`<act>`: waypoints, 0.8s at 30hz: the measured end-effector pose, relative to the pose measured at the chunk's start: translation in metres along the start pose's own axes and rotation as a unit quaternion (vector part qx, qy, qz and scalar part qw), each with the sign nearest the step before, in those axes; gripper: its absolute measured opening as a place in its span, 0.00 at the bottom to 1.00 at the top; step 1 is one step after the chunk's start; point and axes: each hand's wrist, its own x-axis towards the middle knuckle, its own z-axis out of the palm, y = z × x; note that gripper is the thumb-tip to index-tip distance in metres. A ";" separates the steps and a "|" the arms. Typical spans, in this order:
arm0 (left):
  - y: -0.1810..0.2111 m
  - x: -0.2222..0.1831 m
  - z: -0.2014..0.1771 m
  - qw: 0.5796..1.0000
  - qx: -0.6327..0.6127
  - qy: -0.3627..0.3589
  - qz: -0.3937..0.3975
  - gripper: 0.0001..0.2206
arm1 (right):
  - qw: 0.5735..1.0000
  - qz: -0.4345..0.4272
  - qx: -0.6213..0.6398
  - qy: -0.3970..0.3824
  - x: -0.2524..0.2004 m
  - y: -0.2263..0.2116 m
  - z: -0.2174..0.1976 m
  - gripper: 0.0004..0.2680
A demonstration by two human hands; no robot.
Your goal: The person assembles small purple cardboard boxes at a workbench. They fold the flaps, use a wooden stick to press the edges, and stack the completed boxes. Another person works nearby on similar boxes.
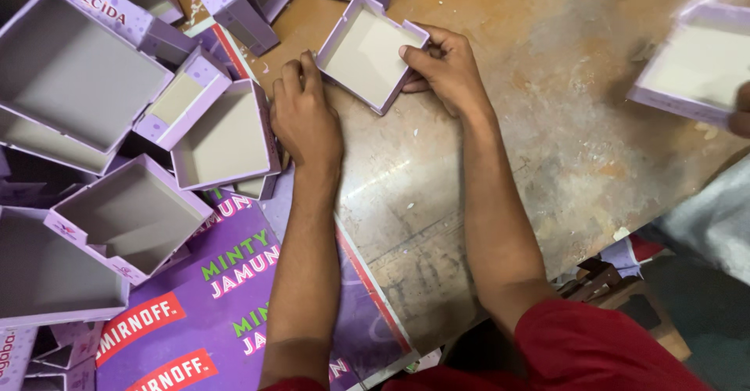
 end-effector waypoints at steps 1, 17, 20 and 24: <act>0.001 0.000 -0.001 1.000 0.002 0.009 0.000 0.20 | 1.000 0.001 -0.002 -0.004 0.001 -0.001 0.000 0.16; 0.008 -0.002 -0.009 0.999 -0.037 -0.003 0.010 0.20 | 1.000 0.007 -0.004 -0.007 0.003 0.002 -0.002 0.18; 0.011 -0.003 -0.011 0.999 -0.045 -0.014 0.006 0.19 | 1.000 0.003 -0.007 -0.006 0.004 0.002 -0.002 0.17; 0.031 -0.018 -0.012 0.999 -0.021 -0.001 0.038 0.20 | 1.000 0.009 -0.010 -0.002 0.004 0.001 -0.004 0.16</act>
